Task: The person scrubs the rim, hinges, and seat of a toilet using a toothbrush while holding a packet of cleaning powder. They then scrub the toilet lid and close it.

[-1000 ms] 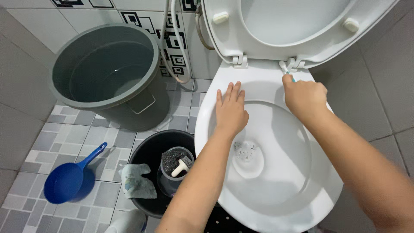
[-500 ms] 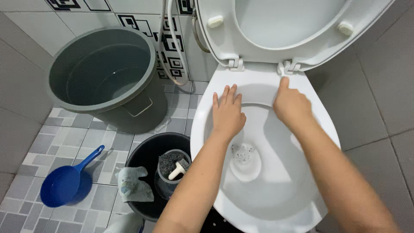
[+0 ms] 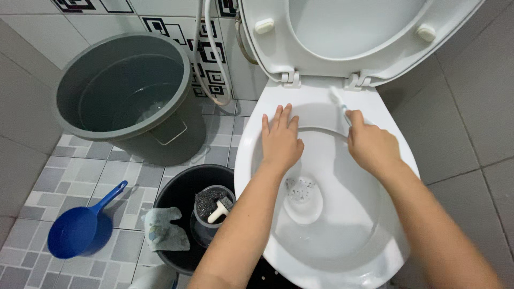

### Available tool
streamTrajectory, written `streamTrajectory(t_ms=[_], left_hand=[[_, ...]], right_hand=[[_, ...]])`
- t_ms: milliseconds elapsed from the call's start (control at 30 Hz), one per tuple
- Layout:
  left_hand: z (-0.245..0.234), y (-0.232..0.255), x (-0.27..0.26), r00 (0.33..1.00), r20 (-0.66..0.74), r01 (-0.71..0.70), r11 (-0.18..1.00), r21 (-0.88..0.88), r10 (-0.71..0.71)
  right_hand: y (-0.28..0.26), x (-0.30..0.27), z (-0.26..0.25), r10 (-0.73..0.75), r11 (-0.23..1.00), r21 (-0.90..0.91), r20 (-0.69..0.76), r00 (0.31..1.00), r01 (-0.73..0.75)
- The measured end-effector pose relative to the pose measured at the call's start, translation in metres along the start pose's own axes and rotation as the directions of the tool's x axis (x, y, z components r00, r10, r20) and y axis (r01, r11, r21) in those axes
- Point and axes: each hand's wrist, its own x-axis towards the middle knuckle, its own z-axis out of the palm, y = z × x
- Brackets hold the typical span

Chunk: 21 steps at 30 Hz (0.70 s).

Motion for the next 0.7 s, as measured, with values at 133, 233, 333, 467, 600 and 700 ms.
streamTrajectory(t_ms=[133,233,333,467,600,700], left_hand=[[-0.004,0.001,0.001,1.0,0.002,0.011,1.0,0.005,-0.011],[-0.004,0.0,0.002,1.0,0.005,0.014,1.0,0.01,-0.014],[-0.003,0.0,0.002,1.0,-0.029,0.004,1.0,0.002,-0.004],[-0.003,-0.001,0.0,0.998,-0.069,-0.003,0.999,-0.045,0.0],[0.0,-0.004,-0.001,0.994,-0.106,-0.018,0.997,-0.07,0.01],[0.002,-0.005,0.002,0.991,-0.13,-0.026,0.999,-0.048,0.02]], right_hand=[[0.017,0.005,-0.031,-0.347,0.903,-0.324,-0.169,0.922,0.28],[0.014,0.036,-0.061,-0.539,0.75,-0.572,-0.24,0.807,0.332],[0.002,0.049,-0.102,-0.543,0.72,-0.634,-0.265,0.797,0.28],[-0.02,0.046,-0.138,-0.444,0.715,-0.657,-0.161,0.881,0.24],[-0.041,0.056,-0.136,-0.521,0.769,-0.555,-0.257,0.814,0.317],[-0.041,0.077,-0.137,-0.473,0.881,-0.269,-0.438,0.764,0.39]])
